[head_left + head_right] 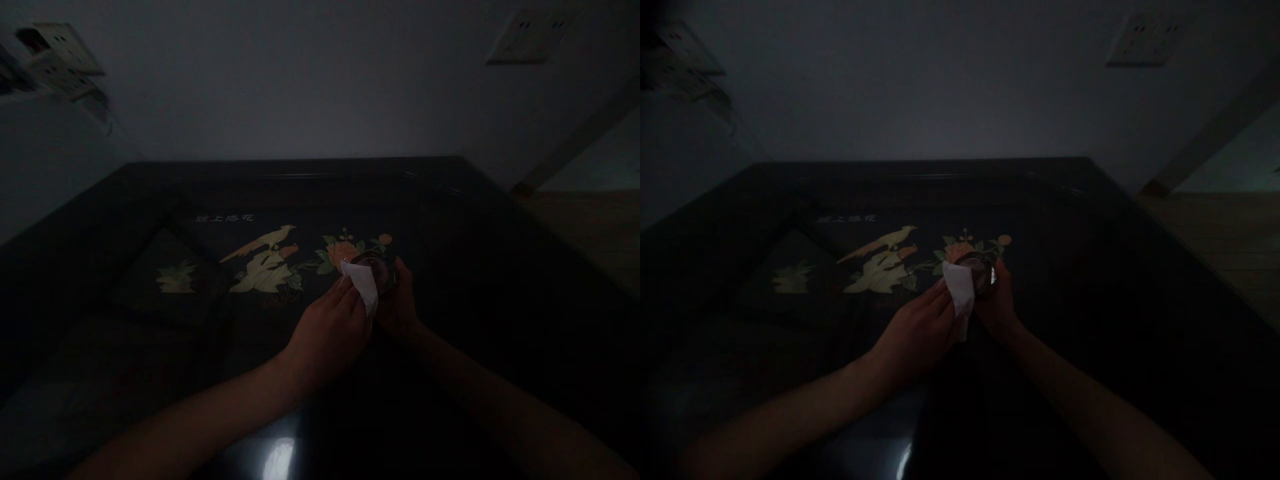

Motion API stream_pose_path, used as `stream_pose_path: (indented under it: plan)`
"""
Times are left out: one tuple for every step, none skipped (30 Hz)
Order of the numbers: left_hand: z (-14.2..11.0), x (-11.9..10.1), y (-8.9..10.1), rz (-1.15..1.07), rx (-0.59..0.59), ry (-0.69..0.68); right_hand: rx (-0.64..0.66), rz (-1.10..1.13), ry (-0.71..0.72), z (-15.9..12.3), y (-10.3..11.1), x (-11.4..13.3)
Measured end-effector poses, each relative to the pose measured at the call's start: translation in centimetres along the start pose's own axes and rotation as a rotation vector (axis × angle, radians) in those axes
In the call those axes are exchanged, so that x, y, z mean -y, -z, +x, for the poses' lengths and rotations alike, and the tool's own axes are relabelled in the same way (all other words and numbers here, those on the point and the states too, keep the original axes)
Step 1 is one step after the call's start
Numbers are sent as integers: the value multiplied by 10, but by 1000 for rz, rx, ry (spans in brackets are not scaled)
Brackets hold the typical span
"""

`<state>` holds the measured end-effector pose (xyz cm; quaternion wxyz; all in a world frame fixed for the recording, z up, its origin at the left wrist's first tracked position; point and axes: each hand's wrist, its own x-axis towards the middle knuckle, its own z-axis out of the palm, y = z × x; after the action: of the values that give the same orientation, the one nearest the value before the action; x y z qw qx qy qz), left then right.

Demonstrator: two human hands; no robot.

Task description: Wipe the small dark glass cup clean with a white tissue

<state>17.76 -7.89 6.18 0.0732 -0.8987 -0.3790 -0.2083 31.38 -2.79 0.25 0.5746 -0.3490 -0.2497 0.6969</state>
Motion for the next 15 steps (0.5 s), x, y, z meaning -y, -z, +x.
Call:
stream_pose_path:
  plan:
    - [0,1,-1,-9,-1,-3,1,11,-6,0,0,0]
    - [1,2,-1,-19,0,-5,1,21,-9,-1,-1,0]
    - [1,3,-2,-29,2,-6,1,29,-9,-1,-3,1]
    - [1,4,-3,-36,0,-5,4,36,-9,-2,-4,1]
    - [1,6,-4,-39,-3,-5,8,43,-10,-3,-6,2]
    - [1,7,-4,-38,-10,-2,14,49,-13,-3,-7,2]
    - [1,8,-4,-34,-16,1,17,51,-21,-4,-7,2]
    - [1,9,-4,-27,-22,6,10,54,-31,-5,-8,2]
    - [1,9,-4,-15,-26,11,-6,54,-40,-5,-7,2]
    - [0,8,-3,0,-27,17,-27,53,-48,-5,-7,3]
    - [0,8,-2,16,-21,24,-47,54,-53,-5,-6,3]
    - [0,7,-1,31,-11,28,-63,56,-54,-5,-5,3]
    - [-1,6,-1,42,3,31,-73,59,-54,-4,-4,3]
    - [-1,4,0,50,18,35,-72,64,-55,-4,-4,3]
    - [-1,3,2,56,36,38,-68,68,-54,-3,-4,4]
